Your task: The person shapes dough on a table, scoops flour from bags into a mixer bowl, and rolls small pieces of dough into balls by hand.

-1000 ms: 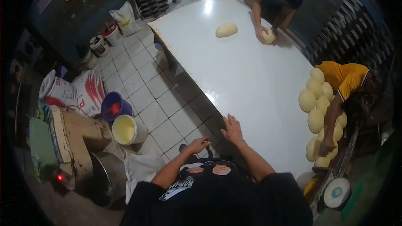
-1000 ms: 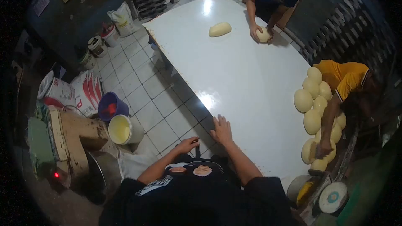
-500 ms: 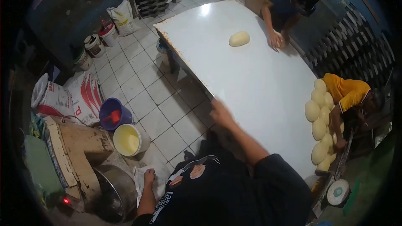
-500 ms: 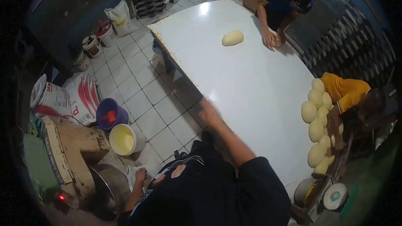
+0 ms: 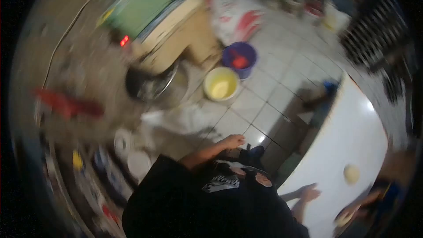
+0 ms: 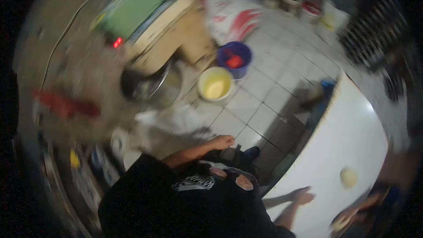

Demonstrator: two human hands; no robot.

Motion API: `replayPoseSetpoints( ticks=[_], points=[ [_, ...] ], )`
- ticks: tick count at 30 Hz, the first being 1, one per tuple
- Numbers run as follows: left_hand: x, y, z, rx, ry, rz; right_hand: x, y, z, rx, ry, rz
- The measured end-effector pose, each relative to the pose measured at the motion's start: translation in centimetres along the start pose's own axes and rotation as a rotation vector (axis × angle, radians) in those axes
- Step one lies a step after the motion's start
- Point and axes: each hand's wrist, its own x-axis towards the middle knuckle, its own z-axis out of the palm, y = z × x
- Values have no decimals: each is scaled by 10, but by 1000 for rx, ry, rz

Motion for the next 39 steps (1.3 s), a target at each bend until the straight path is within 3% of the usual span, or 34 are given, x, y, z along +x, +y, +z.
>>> replayPoseSetpoints(
  ticks=[1,2,3,4,8,11,13,15,17,19,21,23,24,26,27,28,30,32,33,35,39],
  points=[
    [-5,11,7,38,9,41,-43,-73,-40,-216,-30,197],
    [-10,16,10,64,30,36,-44,-88,-14,-192,-28,113],
    [-14,21,7,105,36,39,-47,-98,14,-498,143,250],
    [-27,37,-5,122,2,-45,-45,-118,-9,-432,70,291],
    [-77,-12,-13,-119,348,-278,-38,-171,-54,-290,152,87],
    [-125,-107,-14,-117,376,-358,-20,-208,-65,-177,232,-78],
    [-157,-161,-15,-175,261,-529,30,-216,-50,421,-271,-304],
    [-187,-189,-25,-239,170,-605,-2,-261,-75,745,-274,-331],
    [-214,-206,-24,-108,318,-541,-44,-294,-111,586,-317,-529],
    [-236,-216,-38,-144,321,-528,-111,-323,-166,884,-590,-958],
    [-246,-243,-40,-177,323,-514,-170,-338,-171,567,-653,-911],
    [-252,-298,-35,-38,197,-452,-220,-340,-190,475,-769,-1068],
    [-260,-292,-45,0,143,-417,-238,-336,-200,446,-857,-1054],
    [-275,-263,-72,-82,332,-465,-260,-324,-214,444,-1006,-998],
    [-272,-279,-76,-33,286,-414,-265,-315,-220,472,-1062,-956],
    [-259,-292,-84,20,234,-356,-265,-304,-223,474,-976,-994],
    [-234,-246,-131,6,-80,-498,-261,-276,-209,520,-818,-958],
    [-206,-192,-151,132,-88,-419,-258,-244,-192,601,-673,-838],
    [-185,-210,-146,-130,6,-280,-257,-231,-190,628,-603,-783],
    [-135,-201,-147,-243,-113,-306,-258,-192,-189,639,-507,-658],
    [-75,-125,-123,-68,-340,-347,-290,-96,-234,723,-443,-217]
  ],
)
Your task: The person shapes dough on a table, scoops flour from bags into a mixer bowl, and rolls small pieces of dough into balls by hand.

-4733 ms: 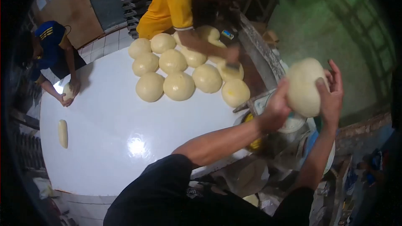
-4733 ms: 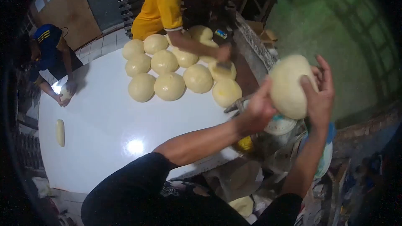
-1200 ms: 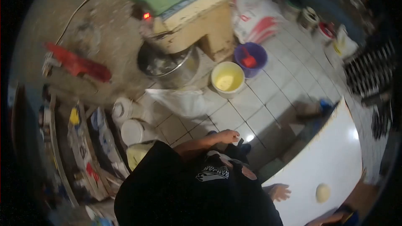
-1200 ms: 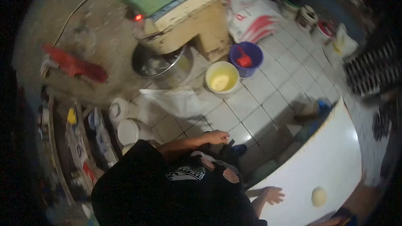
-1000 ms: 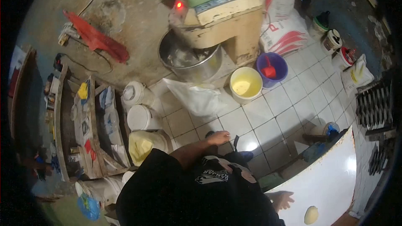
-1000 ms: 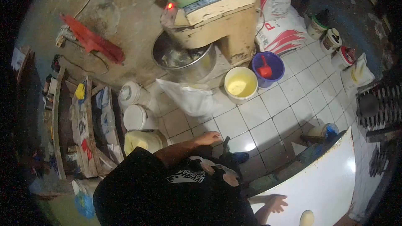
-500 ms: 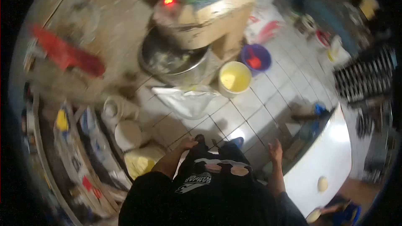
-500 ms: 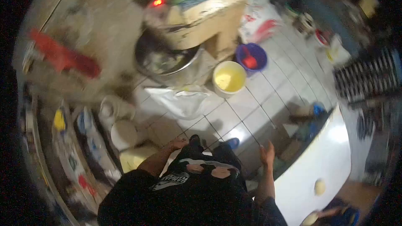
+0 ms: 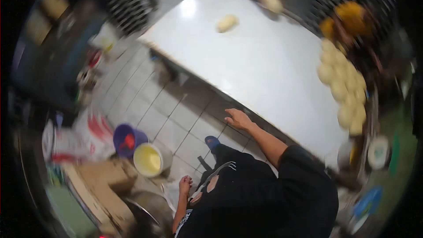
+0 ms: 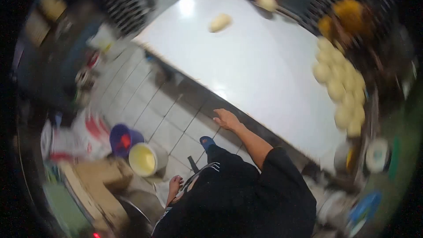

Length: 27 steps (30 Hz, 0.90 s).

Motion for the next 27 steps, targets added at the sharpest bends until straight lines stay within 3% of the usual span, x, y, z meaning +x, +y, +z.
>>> replayPoseSetpoints(
  ticks=[4,6,8,11,14,17,20,23,27],
  points=[
    [37,38,4,348,-249,20,-154,14,-28,179,198,358],
    [80,40,6,680,-355,15,-237,23,-32,197,346,449],
    [73,83,50,946,-406,153,-302,29,-41,216,385,687],
    [54,140,148,857,-655,514,-391,31,-58,370,710,838],
    [-13,197,274,961,-901,902,-455,60,-70,378,1020,880],
    [-83,247,421,1033,-1040,992,-478,107,-112,533,1217,835],
    [-124,236,528,976,-1154,958,-507,133,-158,597,1353,801],
    [-131,204,597,1197,-1163,1234,-524,165,-193,721,1393,786],
    [-108,157,660,1456,-1178,1325,-537,196,-235,847,1353,768]
  ],
)
